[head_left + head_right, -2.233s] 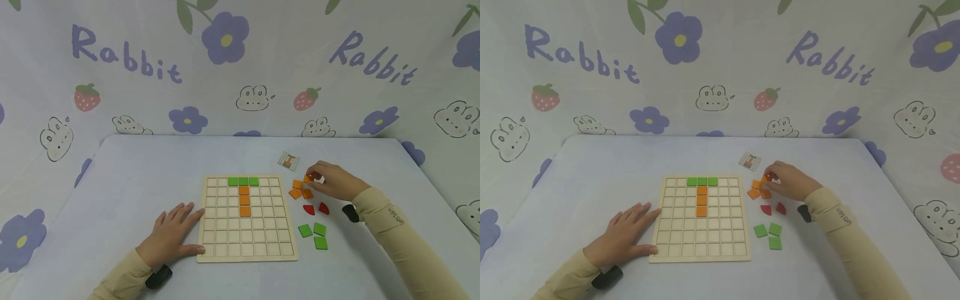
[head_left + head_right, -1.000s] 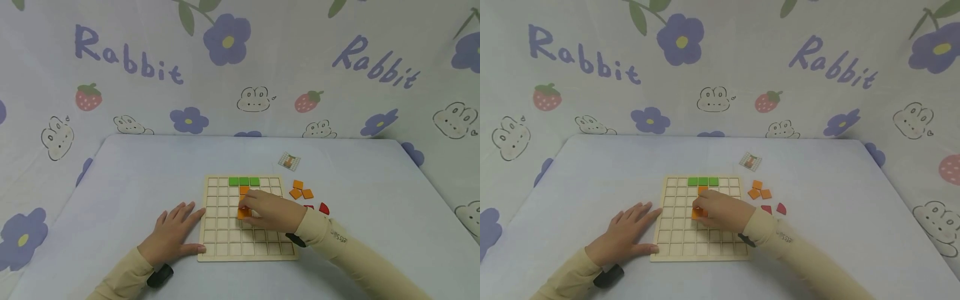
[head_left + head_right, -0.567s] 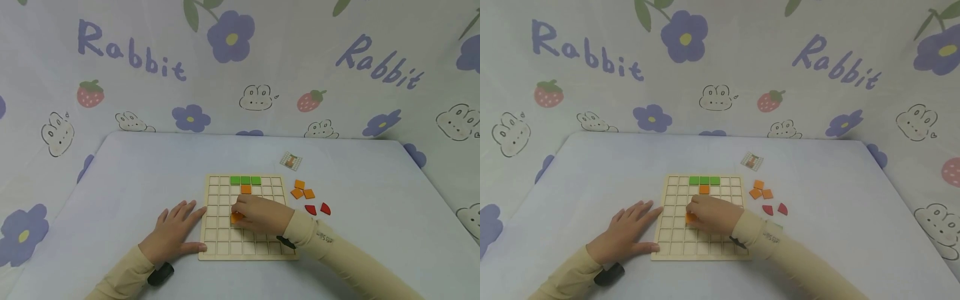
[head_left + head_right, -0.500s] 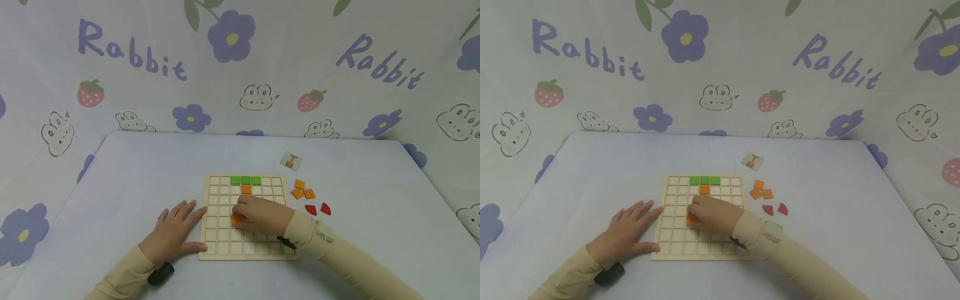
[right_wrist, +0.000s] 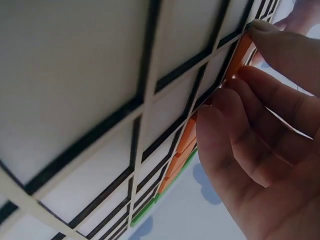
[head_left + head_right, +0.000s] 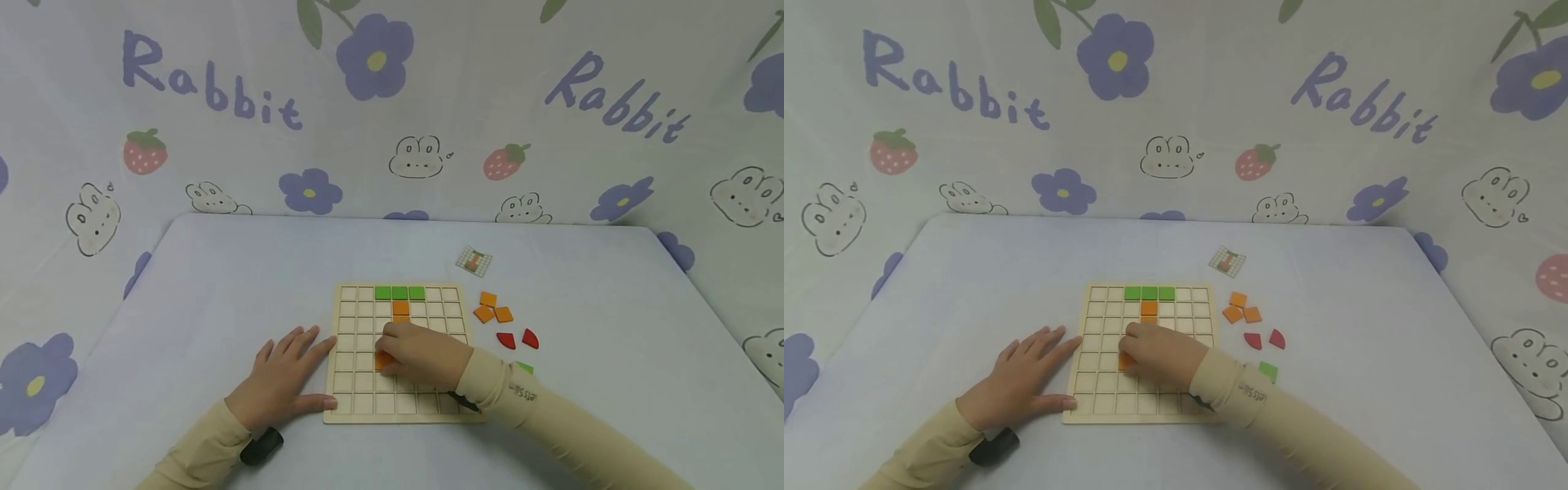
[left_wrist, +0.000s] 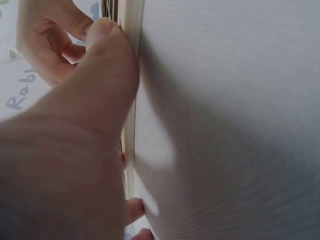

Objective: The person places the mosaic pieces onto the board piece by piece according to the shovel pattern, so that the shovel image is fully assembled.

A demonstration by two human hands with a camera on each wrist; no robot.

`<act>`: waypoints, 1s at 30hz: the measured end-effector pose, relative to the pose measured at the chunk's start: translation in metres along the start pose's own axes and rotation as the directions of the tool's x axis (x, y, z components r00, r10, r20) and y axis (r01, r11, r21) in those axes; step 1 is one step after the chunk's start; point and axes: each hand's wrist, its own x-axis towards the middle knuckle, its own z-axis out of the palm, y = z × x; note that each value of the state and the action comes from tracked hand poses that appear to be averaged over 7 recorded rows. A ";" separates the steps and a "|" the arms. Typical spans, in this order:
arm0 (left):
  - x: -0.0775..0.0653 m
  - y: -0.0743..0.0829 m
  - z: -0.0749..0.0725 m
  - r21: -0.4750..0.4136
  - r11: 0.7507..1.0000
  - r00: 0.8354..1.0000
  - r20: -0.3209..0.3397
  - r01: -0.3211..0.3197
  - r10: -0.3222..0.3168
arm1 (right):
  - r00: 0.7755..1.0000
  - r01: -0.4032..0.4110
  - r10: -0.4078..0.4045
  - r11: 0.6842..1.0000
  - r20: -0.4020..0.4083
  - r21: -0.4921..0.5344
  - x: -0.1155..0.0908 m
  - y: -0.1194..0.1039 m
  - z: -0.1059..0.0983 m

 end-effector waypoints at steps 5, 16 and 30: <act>0.000 0.000 0.000 -0.004 1.000 1.000 0.001 0.001 -0.001 | 1.000 -0.030 0.030 0.999 -0.002 0.013 0.000 -0.002 0.001; -0.002 -0.001 0.003 -0.002 1.000 1.000 -0.008 0.007 -0.007 | 1.000 0.021 -0.021 0.999 0.001 -0.030 0.003 0.001 -0.001; 0.001 -0.002 0.003 0.020 1.000 1.000 -0.007 -0.005 0.005 | 0.930 -0.362 0.365 0.930 -0.047 0.061 -0.071 0.082 -0.046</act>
